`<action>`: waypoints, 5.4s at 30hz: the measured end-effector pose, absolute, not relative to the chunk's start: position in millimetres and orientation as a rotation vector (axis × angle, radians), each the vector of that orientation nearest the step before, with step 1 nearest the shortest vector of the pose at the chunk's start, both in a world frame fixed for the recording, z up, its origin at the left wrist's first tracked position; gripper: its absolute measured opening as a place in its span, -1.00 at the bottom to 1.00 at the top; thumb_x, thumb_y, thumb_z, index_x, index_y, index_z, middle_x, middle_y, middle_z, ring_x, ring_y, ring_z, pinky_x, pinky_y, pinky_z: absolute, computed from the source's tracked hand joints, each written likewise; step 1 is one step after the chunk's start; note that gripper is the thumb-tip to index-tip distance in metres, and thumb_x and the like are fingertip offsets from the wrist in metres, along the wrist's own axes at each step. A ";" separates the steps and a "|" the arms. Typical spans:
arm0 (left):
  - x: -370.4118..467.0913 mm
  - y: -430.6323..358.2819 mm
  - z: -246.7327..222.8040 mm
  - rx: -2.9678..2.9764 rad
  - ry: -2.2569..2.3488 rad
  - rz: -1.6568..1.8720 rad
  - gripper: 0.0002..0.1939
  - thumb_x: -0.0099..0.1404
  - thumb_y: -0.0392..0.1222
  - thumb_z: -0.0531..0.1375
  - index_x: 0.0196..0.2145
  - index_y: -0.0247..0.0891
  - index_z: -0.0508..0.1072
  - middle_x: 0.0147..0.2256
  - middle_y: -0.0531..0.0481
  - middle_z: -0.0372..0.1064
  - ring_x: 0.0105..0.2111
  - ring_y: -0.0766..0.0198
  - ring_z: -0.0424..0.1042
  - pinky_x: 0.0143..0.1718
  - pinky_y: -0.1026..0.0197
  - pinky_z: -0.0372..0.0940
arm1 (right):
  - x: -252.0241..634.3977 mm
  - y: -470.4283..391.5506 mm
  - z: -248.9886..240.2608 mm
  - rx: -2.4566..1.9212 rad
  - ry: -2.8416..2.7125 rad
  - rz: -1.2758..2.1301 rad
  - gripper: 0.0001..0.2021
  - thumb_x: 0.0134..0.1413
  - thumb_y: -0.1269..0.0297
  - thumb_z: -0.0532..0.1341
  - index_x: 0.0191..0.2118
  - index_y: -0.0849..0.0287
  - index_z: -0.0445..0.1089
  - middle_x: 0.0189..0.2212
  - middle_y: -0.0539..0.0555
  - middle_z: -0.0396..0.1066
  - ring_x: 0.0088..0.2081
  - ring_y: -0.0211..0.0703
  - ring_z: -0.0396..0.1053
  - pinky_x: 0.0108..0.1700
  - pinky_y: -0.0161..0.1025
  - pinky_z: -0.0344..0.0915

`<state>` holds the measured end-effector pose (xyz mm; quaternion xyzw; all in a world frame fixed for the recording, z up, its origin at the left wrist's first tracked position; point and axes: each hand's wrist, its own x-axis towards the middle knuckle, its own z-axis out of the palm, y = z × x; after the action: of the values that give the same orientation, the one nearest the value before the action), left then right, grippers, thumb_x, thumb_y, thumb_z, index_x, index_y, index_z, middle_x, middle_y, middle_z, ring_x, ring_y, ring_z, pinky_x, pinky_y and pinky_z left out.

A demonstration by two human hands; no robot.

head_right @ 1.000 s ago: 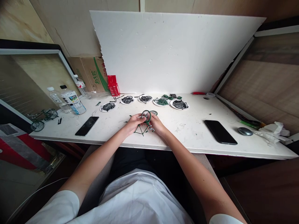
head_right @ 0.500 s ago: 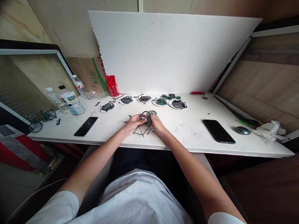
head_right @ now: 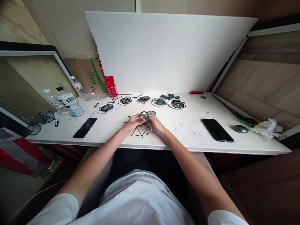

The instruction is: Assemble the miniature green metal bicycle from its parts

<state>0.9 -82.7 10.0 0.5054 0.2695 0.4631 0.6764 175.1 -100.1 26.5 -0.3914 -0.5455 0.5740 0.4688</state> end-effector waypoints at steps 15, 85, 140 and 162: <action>1.2 -84.7 10.8 1.103 0.591 0.999 -0.33 -0.11 -0.03 0.68 -0.11 -0.33 0.57 -0.31 -0.06 0.62 -0.34 0.20 0.60 -0.12 0.09 0.47 | 178.4 -92.5 14.8 -0.942 -1.423 1.378 -0.48 0.12 -0.26 0.37 -0.47 0.10 0.31 -0.60 -0.04 0.20 -0.53 -0.26 0.05 -0.48 -0.27 0.03; -58.4 -44.8 22.7 0.831 0.719 1.389 -0.69 0.19 -0.26 0.55 -0.17 -0.35 0.60 -0.11 -0.17 0.62 -0.11 0.17 0.65 -0.04 0.22 0.49 | 225.9 -101.0 64.7 -1.856 -2.466 0.281 -0.86 0.33 0.30 0.29 -0.19 0.13 0.63 -0.13 0.17 0.66 -0.26 -0.01 0.54 -0.32 -0.20 0.23; -56.5 -44.6 23.9 0.894 0.734 1.361 -0.55 0.10 -0.07 0.61 -0.11 -0.25 0.63 -0.15 -0.10 0.65 -0.24 0.26 0.64 -0.20 0.30 0.36 | 191.3 -101.2 30.8 -1.387 -2.516 0.083 -0.78 0.49 0.25 0.20 -0.09 0.16 0.60 -0.04 0.22 0.56 -0.23 -0.05 0.54 -0.17 -0.23 0.30; -37.9 -63.9 30.7 0.936 0.635 1.464 -0.62 0.16 -0.14 0.58 -0.15 -0.29 0.58 -0.03 -0.18 0.61 0.02 0.09 0.62 0.11 0.09 0.47 | 169.9 -115.7 31.2 -1.140 -1.902 0.705 -0.56 0.48 -0.21 0.01 -0.11 0.09 0.30 -0.46 0.02 0.39 -0.45 -0.13 0.30 -0.30 -0.21 0.27</action>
<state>-37.9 -63.9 30.7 0.4043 0.2740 0.6318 0.6019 169.9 -115.7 31.2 -0.4498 -0.7505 0.2780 0.3963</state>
